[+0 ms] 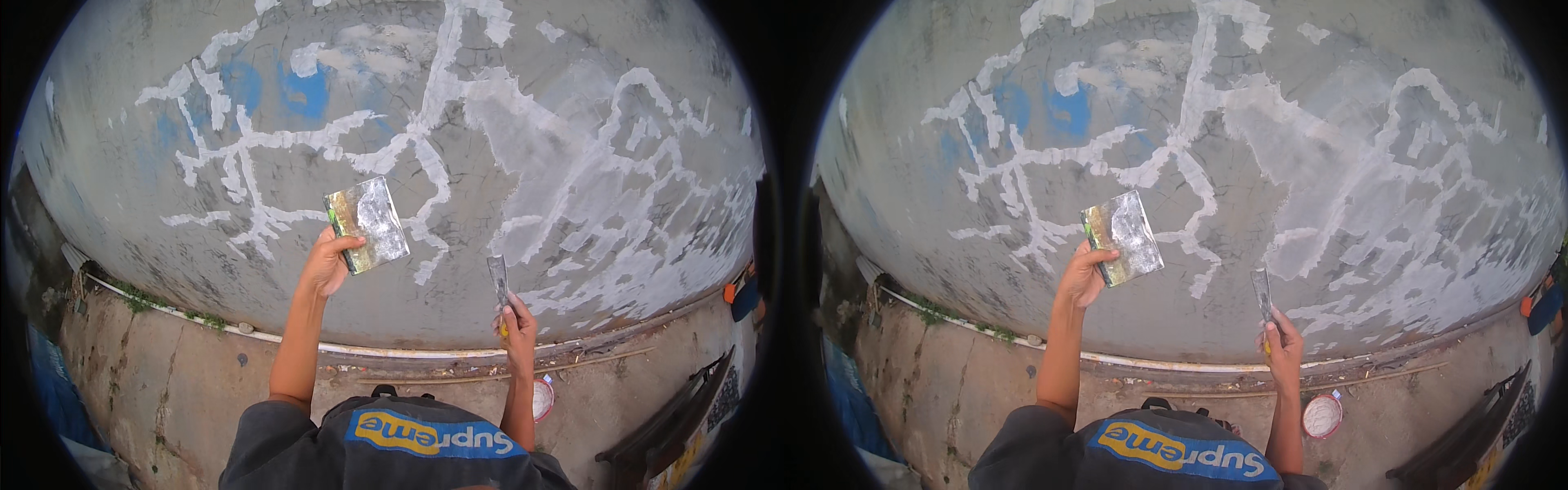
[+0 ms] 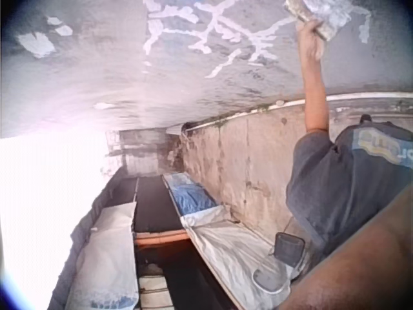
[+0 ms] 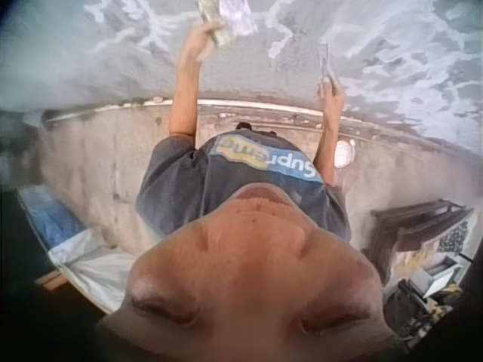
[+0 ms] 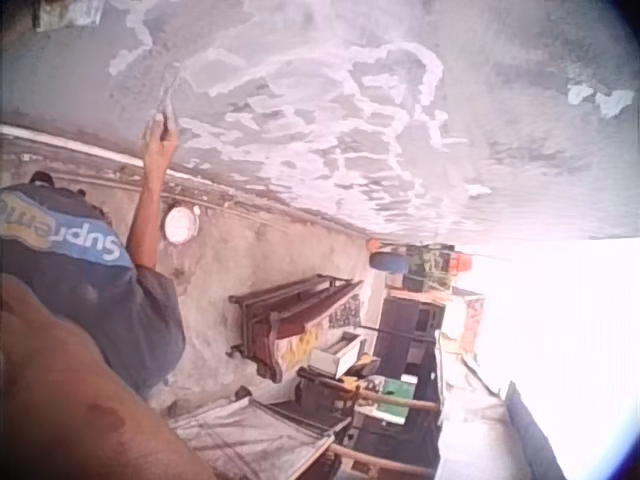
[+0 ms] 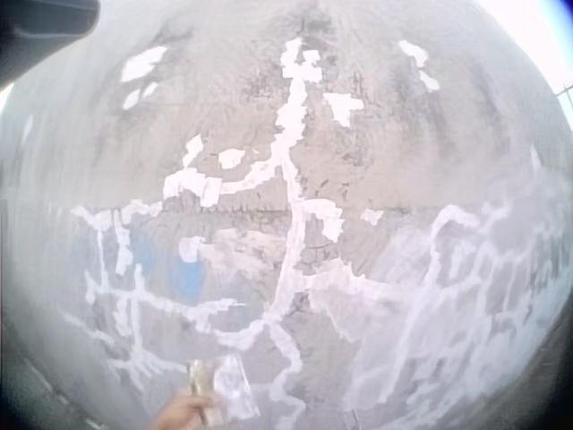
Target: The person uses a trowel and a smaller putty knife to scoop white plaster from a bucket and apply it to a weathered concrete wall. They repeatedly transfer material between tools and spread it over cracks and uneven areas.
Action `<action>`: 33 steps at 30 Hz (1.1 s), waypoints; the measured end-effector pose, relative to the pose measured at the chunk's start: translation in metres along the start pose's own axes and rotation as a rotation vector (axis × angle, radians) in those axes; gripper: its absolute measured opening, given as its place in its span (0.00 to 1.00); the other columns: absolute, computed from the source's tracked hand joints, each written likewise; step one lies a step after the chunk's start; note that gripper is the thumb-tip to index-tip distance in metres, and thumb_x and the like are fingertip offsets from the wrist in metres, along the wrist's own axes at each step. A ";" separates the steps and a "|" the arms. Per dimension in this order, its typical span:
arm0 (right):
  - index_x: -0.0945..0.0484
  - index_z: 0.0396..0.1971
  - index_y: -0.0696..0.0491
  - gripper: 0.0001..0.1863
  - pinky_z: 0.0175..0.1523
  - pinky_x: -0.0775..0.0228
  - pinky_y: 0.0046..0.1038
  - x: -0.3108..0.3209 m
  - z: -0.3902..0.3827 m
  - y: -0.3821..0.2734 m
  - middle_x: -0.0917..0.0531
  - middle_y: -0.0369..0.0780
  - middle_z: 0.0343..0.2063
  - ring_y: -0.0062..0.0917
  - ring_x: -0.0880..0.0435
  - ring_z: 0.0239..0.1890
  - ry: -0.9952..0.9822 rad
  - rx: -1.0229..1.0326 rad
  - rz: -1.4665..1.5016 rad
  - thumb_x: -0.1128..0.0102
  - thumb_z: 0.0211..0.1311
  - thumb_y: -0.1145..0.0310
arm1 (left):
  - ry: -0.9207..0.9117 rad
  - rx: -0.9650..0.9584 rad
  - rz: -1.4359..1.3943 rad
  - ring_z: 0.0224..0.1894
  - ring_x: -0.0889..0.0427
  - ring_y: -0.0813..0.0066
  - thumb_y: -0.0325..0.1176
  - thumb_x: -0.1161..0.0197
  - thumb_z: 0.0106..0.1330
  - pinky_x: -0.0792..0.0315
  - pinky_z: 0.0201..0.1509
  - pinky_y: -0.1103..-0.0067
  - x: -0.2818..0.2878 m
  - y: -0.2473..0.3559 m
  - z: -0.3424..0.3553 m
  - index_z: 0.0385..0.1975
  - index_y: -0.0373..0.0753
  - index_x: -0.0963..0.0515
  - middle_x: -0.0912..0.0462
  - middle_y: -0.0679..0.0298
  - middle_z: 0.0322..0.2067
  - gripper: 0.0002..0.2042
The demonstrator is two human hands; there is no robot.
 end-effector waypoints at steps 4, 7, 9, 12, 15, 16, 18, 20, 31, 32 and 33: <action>0.25 0.55 0.58 0.16 0.29 0.31 0.20 -0.060 0.021 -0.041 0.19 0.37 0.28 0.17 0.23 0.24 -0.234 0.143 -0.293 0.45 0.70 0.70 | 0.048 0.136 -0.020 0.44 0.21 0.76 0.24 0.41 0.58 0.23 0.50 0.75 0.031 -0.039 -0.011 0.57 0.32 0.33 0.22 0.62 0.44 0.24; 0.22 0.49 0.59 0.13 0.26 0.34 0.19 -0.084 0.039 -0.053 0.19 0.36 0.25 0.15 0.25 0.21 -0.433 0.106 -0.485 0.45 0.70 0.68 | -0.084 0.193 0.182 0.43 0.21 0.78 0.25 0.41 0.59 0.23 0.48 0.78 0.025 -0.034 -0.018 0.61 0.30 0.36 0.23 0.61 0.45 0.27; 0.21 0.45 0.59 0.13 0.23 0.36 0.18 -0.095 0.053 -0.055 0.20 0.35 0.22 0.13 0.27 0.18 -0.524 -0.033 -0.339 0.43 0.70 0.66 | -0.193 0.306 0.209 0.43 0.21 0.79 0.27 0.42 0.59 0.24 0.45 0.81 0.029 -0.042 -0.019 0.65 0.29 0.40 0.23 0.61 0.45 0.31; 0.21 0.41 0.58 0.11 0.21 0.39 0.17 -0.112 0.070 -0.048 0.20 0.34 0.22 0.12 0.27 0.18 -0.527 -0.061 -0.312 0.42 0.69 0.64 | -0.267 0.398 0.238 0.43 0.21 0.79 0.27 0.42 0.59 0.24 0.45 0.82 0.034 -0.051 -0.020 0.65 0.29 0.40 0.23 0.60 0.46 0.32; 0.21 0.40 0.57 0.11 0.19 0.41 0.16 -0.128 0.068 -0.036 0.21 0.33 0.21 0.12 0.28 0.17 -0.549 -0.108 -0.348 0.42 0.70 0.64 | -0.270 0.399 0.256 0.43 0.21 0.79 0.28 0.41 0.59 0.25 0.46 0.82 0.041 -0.052 -0.016 0.65 0.28 0.40 0.23 0.59 0.47 0.32; 0.21 0.40 0.57 0.11 0.19 0.41 0.16 -0.131 0.069 -0.032 0.21 0.33 0.21 0.12 0.28 0.17 -0.546 -0.113 -0.354 0.42 0.70 0.64 | -0.262 0.398 0.257 0.44 0.21 0.79 0.28 0.41 0.59 0.25 0.47 0.82 0.042 -0.052 -0.013 0.65 0.28 0.40 0.23 0.59 0.47 0.32; 0.21 0.40 0.57 0.11 0.20 0.41 0.16 -0.133 0.071 -0.023 0.21 0.33 0.21 0.12 0.28 0.16 -0.537 -0.122 -0.366 0.42 0.70 0.64 | -0.250 0.392 0.279 0.45 0.22 0.78 0.28 0.41 0.59 0.26 0.49 0.82 0.048 -0.052 -0.009 0.66 0.28 0.41 0.23 0.58 0.48 0.33; 0.21 0.40 0.57 0.11 0.19 0.41 0.16 -0.137 0.075 -0.018 0.21 0.33 0.21 0.12 0.28 0.16 -0.536 -0.126 -0.366 0.42 0.70 0.64 | -0.242 0.383 0.319 0.47 0.23 0.77 0.28 0.41 0.59 0.28 0.51 0.81 0.055 -0.054 -0.005 0.66 0.28 0.41 0.24 0.58 0.49 0.33; 0.21 0.40 0.57 0.10 0.19 0.42 0.17 -0.142 0.084 0.007 0.21 0.33 0.21 0.12 0.29 0.16 -0.518 -0.184 -0.376 0.42 0.69 0.65 | -0.203 0.454 0.276 0.46 0.21 0.75 0.28 0.41 0.57 0.26 0.50 0.80 0.070 -0.064 0.008 0.66 0.27 0.41 0.24 0.55 0.50 0.34; 0.21 0.40 0.58 0.10 0.19 0.42 0.17 -0.142 0.085 0.008 0.21 0.33 0.21 0.12 0.29 0.16 -0.512 -0.185 -0.374 0.42 0.69 0.65 | -0.199 0.469 0.264 0.46 0.21 0.75 0.28 0.41 0.57 0.26 0.50 0.80 0.070 -0.064 0.008 0.66 0.27 0.41 0.24 0.55 0.50 0.34; 0.21 0.40 0.58 0.10 0.19 0.43 0.17 -0.142 0.086 0.009 0.21 0.33 0.21 0.12 0.29 0.16 -0.509 -0.185 -0.371 0.42 0.69 0.65 | -0.201 0.467 0.261 0.47 0.21 0.74 0.28 0.41 0.57 0.26 0.51 0.80 0.072 -0.065 0.010 0.66 0.27 0.41 0.24 0.55 0.50 0.34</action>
Point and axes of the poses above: each hand's wrist, its own z-axis towards the middle knuckle, its own x-axis out of the back of the hand, y = z × x, the point moved 9 cm from there along z, towards the middle knuckle
